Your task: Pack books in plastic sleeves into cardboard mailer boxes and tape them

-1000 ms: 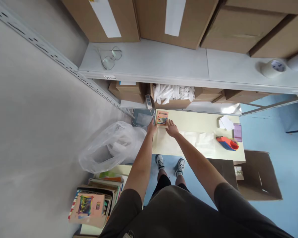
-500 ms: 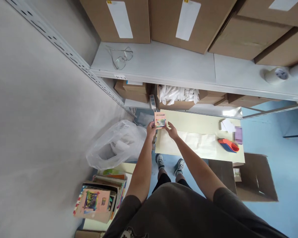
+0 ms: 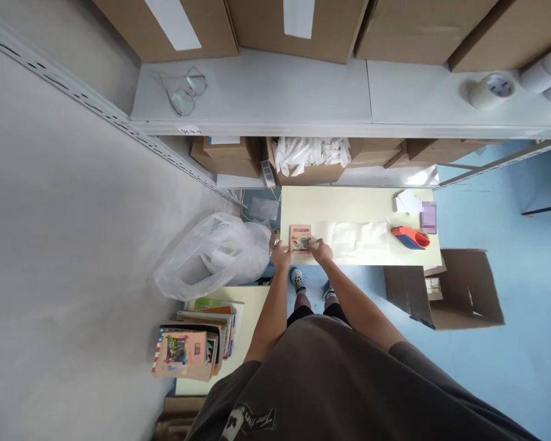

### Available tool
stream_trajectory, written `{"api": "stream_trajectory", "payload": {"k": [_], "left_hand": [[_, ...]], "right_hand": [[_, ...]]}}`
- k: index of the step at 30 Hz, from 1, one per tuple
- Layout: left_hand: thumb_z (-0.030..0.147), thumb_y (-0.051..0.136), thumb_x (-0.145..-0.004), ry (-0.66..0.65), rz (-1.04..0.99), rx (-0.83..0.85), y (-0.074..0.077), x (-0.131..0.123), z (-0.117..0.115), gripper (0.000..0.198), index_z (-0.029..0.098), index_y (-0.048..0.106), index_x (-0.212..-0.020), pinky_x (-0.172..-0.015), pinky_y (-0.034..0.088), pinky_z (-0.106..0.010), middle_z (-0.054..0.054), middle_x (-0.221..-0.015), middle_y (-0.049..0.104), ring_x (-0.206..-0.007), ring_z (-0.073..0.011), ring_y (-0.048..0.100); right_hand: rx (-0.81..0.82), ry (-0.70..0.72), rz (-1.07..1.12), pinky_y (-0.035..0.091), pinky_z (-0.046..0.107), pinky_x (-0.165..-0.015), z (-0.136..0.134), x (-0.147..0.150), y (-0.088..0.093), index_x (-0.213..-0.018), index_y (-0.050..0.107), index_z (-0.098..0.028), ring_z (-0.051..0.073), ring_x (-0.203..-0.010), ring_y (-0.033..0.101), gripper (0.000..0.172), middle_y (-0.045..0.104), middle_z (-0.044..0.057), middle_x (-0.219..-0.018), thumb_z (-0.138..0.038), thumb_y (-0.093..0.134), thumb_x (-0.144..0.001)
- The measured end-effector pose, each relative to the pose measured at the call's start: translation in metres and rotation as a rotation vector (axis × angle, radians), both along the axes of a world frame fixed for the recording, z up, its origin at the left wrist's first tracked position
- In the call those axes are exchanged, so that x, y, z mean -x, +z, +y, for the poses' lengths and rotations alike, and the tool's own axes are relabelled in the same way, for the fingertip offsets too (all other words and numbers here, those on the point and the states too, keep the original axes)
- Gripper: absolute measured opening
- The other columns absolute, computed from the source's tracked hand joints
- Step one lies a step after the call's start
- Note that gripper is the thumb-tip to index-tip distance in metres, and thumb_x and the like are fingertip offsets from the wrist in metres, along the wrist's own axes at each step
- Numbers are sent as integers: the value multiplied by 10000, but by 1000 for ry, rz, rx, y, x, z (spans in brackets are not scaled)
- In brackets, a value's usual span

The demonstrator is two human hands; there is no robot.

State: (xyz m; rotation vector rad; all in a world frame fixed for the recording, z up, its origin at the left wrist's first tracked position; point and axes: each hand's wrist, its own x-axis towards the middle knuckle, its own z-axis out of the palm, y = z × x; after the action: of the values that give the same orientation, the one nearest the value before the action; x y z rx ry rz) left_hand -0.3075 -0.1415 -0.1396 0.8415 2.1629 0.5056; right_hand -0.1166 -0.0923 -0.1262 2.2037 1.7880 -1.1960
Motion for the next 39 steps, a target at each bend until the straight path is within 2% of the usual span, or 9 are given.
{"api": "stream_trajectory", "payload": {"k": [3,6,11,18,23,28,32,35,39], "left_hand": [[265,719,-885,-19,65,13,1,1,-6,489,210,682,-1370,-1077,505,-371,-145,-1368,715,-1260,-281,668],[270,713,-889,-32,73,-9,0,-2,-4,465,205,686,-1349,-1073,498,-390,-161,-1351,722,-1252,-298,669],[314,697,-901,23,25,79,-1,-15,11,230,217,765,-1098,-971,523,-389,-140,-1111,802,-1122,-303,717],[248,731,-837,88,-67,136,8,-19,23,114,187,798,-905,-839,547,-338,-136,-1023,822,-962,-272,756],[265,755,-840,89,-69,-4,24,-27,14,76,202,760,-883,-814,550,-300,-85,-964,817,-907,-225,748],[307,722,-912,-4,49,-146,39,-60,7,92,225,713,-953,-853,535,-306,-79,-1002,790,-958,-232,735],[287,688,-944,-158,112,-221,44,-92,9,70,233,695,-989,-908,517,-304,-107,-1076,749,-1079,-252,707],[240,641,-966,-235,112,-239,46,-111,12,71,223,701,-1000,-944,514,-326,-129,-1071,727,-1096,-266,696],[230,604,-987,-303,126,-236,47,-129,14,150,195,719,-1076,-990,521,-381,-156,-1096,725,-1108,-295,689]], "right_hand": [[-77,86,-6,537,374,-960,-2,1,9,-1384,642,-194,294,-1138,712,417,764,161,-1225,-397,528,-1039],[-179,281,48,479,373,-1124,-8,6,15,-1496,592,-188,277,-1377,566,491,623,150,-1507,-238,449,-1029],[-56,532,-43,453,484,-1179,-19,14,15,-1616,484,-215,334,-1574,281,675,316,129,-1749,-136,513,-946],[-2,552,-87,458,555,-1162,-23,16,12,-1678,384,-286,357,-1620,176,750,200,107,-1797,-128,503,-955],[-23,527,-1,483,537,-1153,-21,7,9,-1651,438,-270,353,-1620,210,702,228,115,-1788,-155,501,-962],[-185,296,215,464,456,-1195,-8,-12,0,-1503,631,-231,286,-1455,506,533,583,142,-1545,-201,473,-995],[-244,10,268,506,405,-1148,-3,-33,-1,-1373,725,-247,281,-1434,555,434,583,130,-1530,-408,514,-1029],[-203,-130,368,529,396,-1104,-3,-44,3,-1284,760,-250,288,-1427,564,422,600,127,-1522,-503,590,-993],[-12,-339,756,599,366,-892,-1,-47,8,-1348,682,-223,238,-1018,736,550,783,92,-1139,-591,624,-944]]}}
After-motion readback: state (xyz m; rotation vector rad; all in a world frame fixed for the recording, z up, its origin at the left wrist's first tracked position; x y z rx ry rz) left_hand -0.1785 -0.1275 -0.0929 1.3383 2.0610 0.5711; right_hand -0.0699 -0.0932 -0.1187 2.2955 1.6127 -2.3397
